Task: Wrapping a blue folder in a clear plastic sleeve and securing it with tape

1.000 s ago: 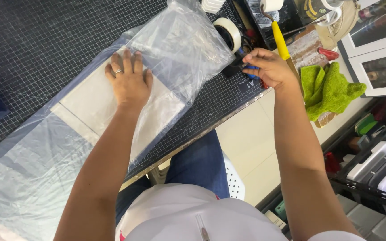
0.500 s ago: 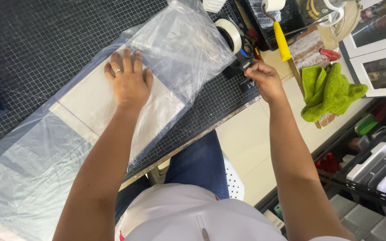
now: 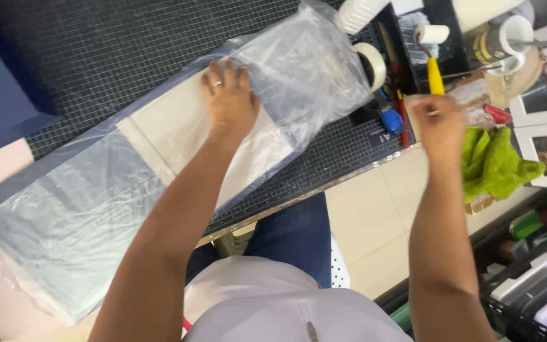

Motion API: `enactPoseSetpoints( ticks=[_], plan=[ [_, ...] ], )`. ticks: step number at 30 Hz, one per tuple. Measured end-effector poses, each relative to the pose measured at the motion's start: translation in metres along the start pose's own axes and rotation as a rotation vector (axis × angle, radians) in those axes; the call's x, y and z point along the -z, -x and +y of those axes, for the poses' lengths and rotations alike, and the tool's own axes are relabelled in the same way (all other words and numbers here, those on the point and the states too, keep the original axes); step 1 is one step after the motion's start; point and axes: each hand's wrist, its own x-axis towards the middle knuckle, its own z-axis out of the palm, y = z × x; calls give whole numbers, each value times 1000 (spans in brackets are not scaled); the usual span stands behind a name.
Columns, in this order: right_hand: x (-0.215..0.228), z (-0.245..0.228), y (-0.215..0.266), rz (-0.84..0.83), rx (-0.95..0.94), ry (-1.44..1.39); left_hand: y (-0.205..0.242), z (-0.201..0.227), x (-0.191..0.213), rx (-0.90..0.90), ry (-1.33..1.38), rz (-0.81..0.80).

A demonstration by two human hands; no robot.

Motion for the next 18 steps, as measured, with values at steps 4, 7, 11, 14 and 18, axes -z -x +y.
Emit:
enactPoseSetpoints(
  ticks=[4,7,11,14,18],
  plan=[
    [24,-88,-65,-59,174,-92,-2,11,-15,8,-1,172],
    [-1,-157,-120,-358,295,-159,2,19,-15,41,25,178],
    [-79,-226,-182,-730,658,-172,10,22,-10,-4,126,217],
    [-122,-294,-206,-1051,664,-6,14,22,-11,-14,130,184],
    [-173,-344,-222,-1332,594,281,16,22,-11,-51,191,290]
  ],
)
